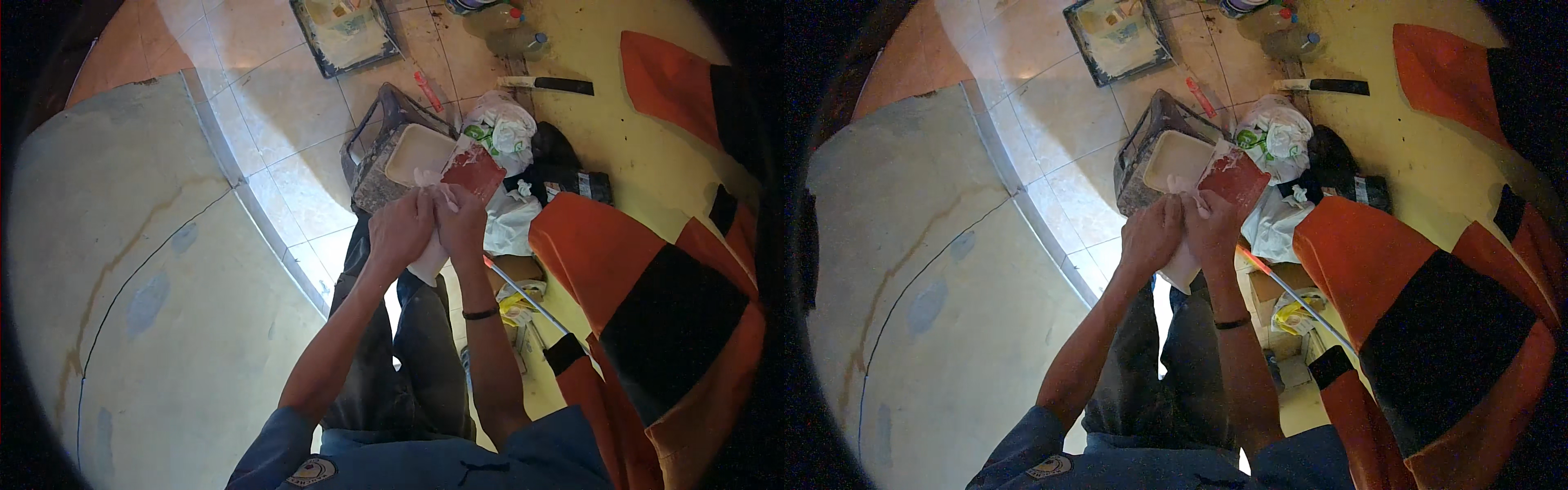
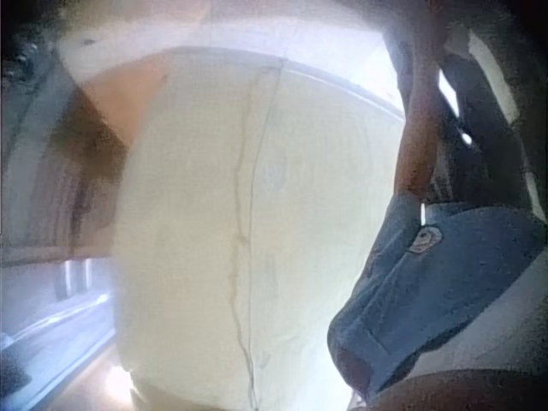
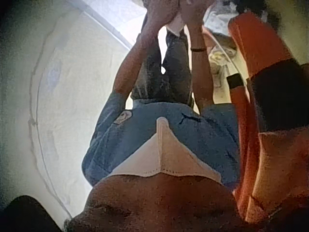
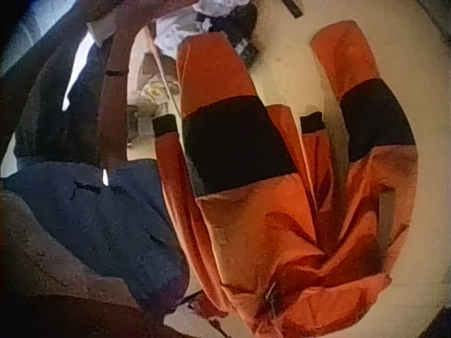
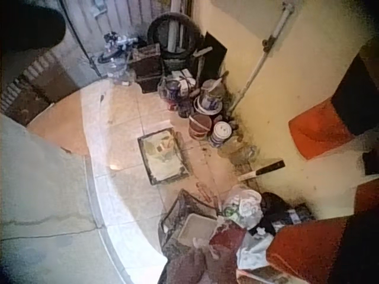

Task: The person applies a white substance to a wall using a spatula, scoops more substance from a plastic container, and wipes the tool with a cloth.

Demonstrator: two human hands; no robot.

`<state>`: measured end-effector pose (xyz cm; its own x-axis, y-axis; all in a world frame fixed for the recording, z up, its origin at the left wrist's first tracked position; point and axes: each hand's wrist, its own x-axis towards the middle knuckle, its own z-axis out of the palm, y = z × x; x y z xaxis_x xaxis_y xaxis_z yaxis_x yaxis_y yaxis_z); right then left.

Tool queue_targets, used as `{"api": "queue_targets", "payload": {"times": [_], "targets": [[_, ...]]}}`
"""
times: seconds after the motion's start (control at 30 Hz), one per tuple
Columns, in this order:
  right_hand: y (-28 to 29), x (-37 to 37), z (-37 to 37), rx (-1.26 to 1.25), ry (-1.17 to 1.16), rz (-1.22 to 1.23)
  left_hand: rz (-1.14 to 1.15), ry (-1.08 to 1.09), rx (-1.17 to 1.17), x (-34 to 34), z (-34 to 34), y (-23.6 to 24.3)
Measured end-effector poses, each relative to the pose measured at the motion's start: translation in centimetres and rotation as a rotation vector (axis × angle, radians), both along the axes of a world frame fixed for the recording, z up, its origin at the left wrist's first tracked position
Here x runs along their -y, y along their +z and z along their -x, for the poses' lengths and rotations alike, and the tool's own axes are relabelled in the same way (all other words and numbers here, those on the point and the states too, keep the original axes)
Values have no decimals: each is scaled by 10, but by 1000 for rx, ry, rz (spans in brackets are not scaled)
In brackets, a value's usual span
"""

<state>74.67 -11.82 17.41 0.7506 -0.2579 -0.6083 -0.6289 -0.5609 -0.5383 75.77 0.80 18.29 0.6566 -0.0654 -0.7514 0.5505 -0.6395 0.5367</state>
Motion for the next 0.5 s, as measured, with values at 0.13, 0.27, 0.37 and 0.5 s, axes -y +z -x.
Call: {"api": "queue_targets", "payload": {"times": [0.13,0.27,0.37,0.5], "targets": [[-5,-5,2,112,-182,-5,-8,152,-11,-6,8,-19],[0,-5,3,82,-248,23,222,275,-76,-7,11,-24],[1,-10,7,234,-133,-37,242,324,-45,-8,17,-30],[10,-14,4,141,-93,-48,92,277,-20,-7,9,-20]]}}
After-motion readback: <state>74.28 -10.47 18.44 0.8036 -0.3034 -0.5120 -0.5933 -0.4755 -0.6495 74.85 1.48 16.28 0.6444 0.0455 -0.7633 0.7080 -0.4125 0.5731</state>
